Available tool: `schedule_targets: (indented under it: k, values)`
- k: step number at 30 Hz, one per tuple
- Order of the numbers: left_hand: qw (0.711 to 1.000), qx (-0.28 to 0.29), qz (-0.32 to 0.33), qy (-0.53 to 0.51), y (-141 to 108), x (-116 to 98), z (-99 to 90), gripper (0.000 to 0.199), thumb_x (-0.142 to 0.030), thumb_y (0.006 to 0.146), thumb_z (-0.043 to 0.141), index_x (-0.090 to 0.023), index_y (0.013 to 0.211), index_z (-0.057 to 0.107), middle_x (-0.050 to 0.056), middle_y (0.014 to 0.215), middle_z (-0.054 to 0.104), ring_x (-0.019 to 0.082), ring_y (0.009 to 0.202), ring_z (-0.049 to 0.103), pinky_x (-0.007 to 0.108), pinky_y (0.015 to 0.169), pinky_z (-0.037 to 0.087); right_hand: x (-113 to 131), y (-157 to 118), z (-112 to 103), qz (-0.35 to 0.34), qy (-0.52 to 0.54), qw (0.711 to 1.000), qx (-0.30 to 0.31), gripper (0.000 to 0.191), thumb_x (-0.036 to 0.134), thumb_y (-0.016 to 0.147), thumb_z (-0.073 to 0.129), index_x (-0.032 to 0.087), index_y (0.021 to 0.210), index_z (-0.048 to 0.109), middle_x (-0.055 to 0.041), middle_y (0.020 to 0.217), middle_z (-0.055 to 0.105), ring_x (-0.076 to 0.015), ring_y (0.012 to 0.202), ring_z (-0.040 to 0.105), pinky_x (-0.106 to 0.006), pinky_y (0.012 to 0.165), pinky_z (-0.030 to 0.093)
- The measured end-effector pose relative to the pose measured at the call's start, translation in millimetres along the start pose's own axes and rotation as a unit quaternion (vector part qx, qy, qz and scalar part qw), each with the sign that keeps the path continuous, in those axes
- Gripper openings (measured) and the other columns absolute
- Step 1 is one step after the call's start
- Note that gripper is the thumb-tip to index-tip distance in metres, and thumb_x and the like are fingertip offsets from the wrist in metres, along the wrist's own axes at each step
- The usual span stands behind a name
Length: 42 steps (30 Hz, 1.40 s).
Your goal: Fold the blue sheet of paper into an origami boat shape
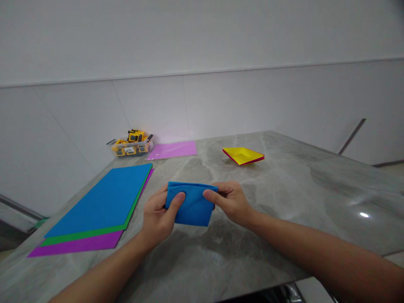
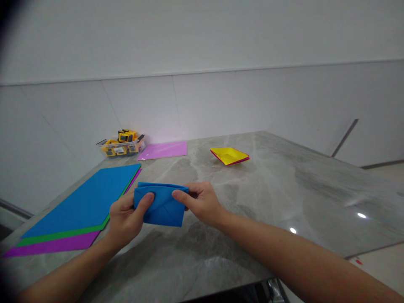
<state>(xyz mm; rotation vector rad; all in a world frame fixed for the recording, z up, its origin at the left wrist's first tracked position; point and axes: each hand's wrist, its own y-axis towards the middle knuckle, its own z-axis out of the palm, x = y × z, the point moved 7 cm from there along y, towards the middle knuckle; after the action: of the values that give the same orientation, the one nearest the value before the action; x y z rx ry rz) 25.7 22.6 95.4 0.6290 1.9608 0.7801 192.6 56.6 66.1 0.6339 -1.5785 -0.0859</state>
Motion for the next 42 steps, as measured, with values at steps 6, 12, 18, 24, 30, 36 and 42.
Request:
schedule_targets:
  k: [6,12,18,24,30,36,42]
  values:
    - [1.0,0.011,0.001,-0.004,-2.6,-1.2,2.5,0.032,-0.015,0.087,0.054,-0.015,0.056,0.053,-0.002,0.061,0.054,0.008,0.054,0.049,0.018,0.052,0.04,11.6,-0.6,3.9,-0.05,0.002,0.998,0.044,0.043,0.038,0.088,0.056,0.017,0.053,0.045,0.0043,0.049,0.038,-0.0066,0.045,0.038,-0.019,0.043,0.034]
    - [0.999,0.015,-0.02,-0.022,-1.7,-1.4,4.1,0.032,-0.015,0.087,0.054,-0.015,0.055,0.054,-0.001,0.06,0.056,0.008,0.053,0.048,0.018,0.049,0.039,12.1,-2.1,2.5,-0.062,-0.001,0.996,0.065,0.046,0.038,0.09,0.054,0.017,0.052,0.041,0.0043,0.049,0.036,-0.0066,0.045,0.037,-0.019,0.044,0.033]
    - [0.999,0.015,-0.014,-0.025,-1.2,-5.4,4.9,0.032,-0.015,0.087,0.054,-0.016,0.054,0.054,-0.002,0.06,0.056,0.008,0.051,0.047,0.018,0.048,0.038,10.4,-1.8,0.3,-0.068,-0.006,0.995,0.07,0.049,0.042,0.094,0.048,0.016,0.052,0.045,0.002,0.05,0.044,-0.0076,0.047,0.041,-0.02,0.046,0.033]
    - [0.999,0.023,-0.039,-0.023,-4.4,-1.4,7.9,0.033,-0.02,0.088,0.054,-0.016,0.056,0.056,0.0,0.061,0.058,0.009,0.054,0.05,0.019,0.051,0.041,10.4,-2.0,2.9,-0.097,-0.079,0.991,0.052,0.05,0.041,0.091,0.051,0.017,0.05,0.038,0.0048,0.048,0.034,-0.0063,0.044,0.031,-0.02,0.043,0.026]
    - [0.996,0.049,-0.076,-0.027,-7.5,3.5,13.9,0.034,-0.026,0.09,0.053,-0.015,0.058,0.061,0.002,0.065,0.062,0.013,0.06,0.057,0.021,0.057,0.046,5.0,-4.0,11.2,-0.049,-0.024,0.995,0.089,0.049,0.041,0.09,0.054,0.017,0.051,0.036,0.0055,0.05,0.031,-0.0055,0.045,0.028,-0.02,0.042,0.024]
    - [0.993,0.054,-0.093,-0.046,-7.5,2.9,15.0,0.035,-0.029,0.089,0.052,-0.016,0.058,0.061,0.003,0.062,0.061,0.013,0.055,0.054,0.022,0.052,0.044,-5.6,-4.2,11.1,-0.005,0.05,0.993,0.109,0.053,0.049,0.092,0.05,0.018,0.053,0.031,0.0053,0.052,0.028,-0.006,0.046,0.023,-0.021,0.043,0.023]
    - [0.992,0.051,-0.098,-0.055,-7.6,6.0,17.0,0.035,-0.028,0.089,0.052,-0.016,0.056,0.057,0.001,0.061,0.06,0.011,0.055,0.052,0.02,0.051,0.042,-13.3,-2.3,7.9,-0.024,0.028,0.996,0.086,0.06,0.058,0.095,0.036,0.019,0.051,0.024,0.0049,0.049,0.025,-0.0065,0.045,0.021,-0.023,0.042,0.02]
